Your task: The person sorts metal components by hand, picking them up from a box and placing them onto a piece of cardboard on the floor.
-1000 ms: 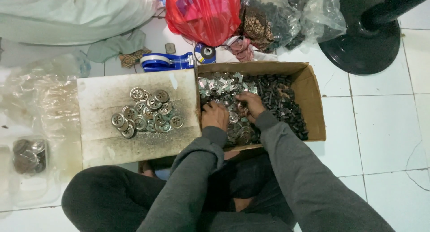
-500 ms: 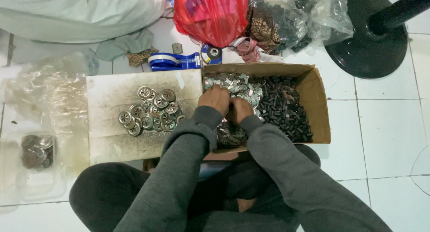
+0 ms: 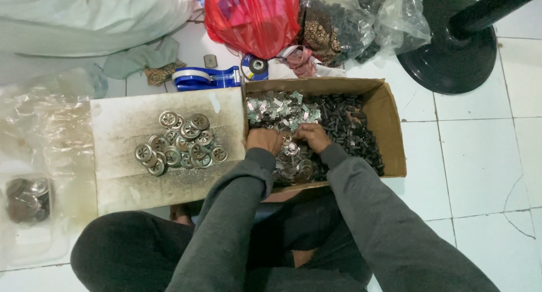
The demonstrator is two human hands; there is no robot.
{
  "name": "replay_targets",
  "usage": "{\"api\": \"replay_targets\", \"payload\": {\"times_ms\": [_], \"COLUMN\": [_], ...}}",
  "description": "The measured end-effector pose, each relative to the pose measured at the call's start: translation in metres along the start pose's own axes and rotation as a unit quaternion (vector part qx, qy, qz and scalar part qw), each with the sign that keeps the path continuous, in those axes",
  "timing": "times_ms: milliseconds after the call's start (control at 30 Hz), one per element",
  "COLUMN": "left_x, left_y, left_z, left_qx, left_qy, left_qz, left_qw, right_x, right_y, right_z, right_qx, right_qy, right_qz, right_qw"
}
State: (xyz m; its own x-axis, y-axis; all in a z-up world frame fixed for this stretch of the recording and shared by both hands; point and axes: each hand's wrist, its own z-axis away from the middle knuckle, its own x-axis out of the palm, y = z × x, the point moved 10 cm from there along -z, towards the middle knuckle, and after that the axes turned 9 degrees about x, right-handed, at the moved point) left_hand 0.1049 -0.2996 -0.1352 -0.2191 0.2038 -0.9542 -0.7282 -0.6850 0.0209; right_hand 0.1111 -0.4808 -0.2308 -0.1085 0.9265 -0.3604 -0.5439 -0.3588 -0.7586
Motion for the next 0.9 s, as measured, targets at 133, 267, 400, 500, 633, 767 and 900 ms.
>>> {"api": "replay_targets", "payload": {"times_ms": [133,267,400,500,633,767,900], "left_x": [0.014,0.017,0.005,0.029,-0.019,-0.07,-0.099], "left_y": [0.004,0.008,0.006,-0.003,-0.013,-0.038,-0.056], "left_z": [-0.008,-0.002,0.003,-0.011,0.003,0.014,0.024], "left_qx": [0.003,0.012,0.021,-0.012,-0.023,-0.054,-0.073], "left_qy": [0.005,0.0,0.0,0.005,0.034,0.07,0.078], "left_qz": [-0.032,-0.063,-0.057,-0.029,0.029,0.246,0.323], "left_qw": [0.999,0.998,0.998,0.999,0.999,0.965,0.94], "right_x": [-0.003,0.015,0.014,0.012,-0.001,-0.014,-0.024], "right_y": [-0.14,-0.145,-0.103,-0.079,-0.07,-0.074,-0.078], "right_z": [0.108,0.122,0.091,0.077,0.075,0.079,0.081], "right_qx": [-0.041,0.015,0.039,0.017,0.022,0.034,0.034], "right_qy": [0.032,0.029,0.031,0.008,-0.012,0.014,0.047], "right_qz": [0.113,0.381,0.375,0.228,0.155,0.129,0.152], "right_qw": [0.992,0.924,0.926,0.974,0.988,0.991,0.987]}}
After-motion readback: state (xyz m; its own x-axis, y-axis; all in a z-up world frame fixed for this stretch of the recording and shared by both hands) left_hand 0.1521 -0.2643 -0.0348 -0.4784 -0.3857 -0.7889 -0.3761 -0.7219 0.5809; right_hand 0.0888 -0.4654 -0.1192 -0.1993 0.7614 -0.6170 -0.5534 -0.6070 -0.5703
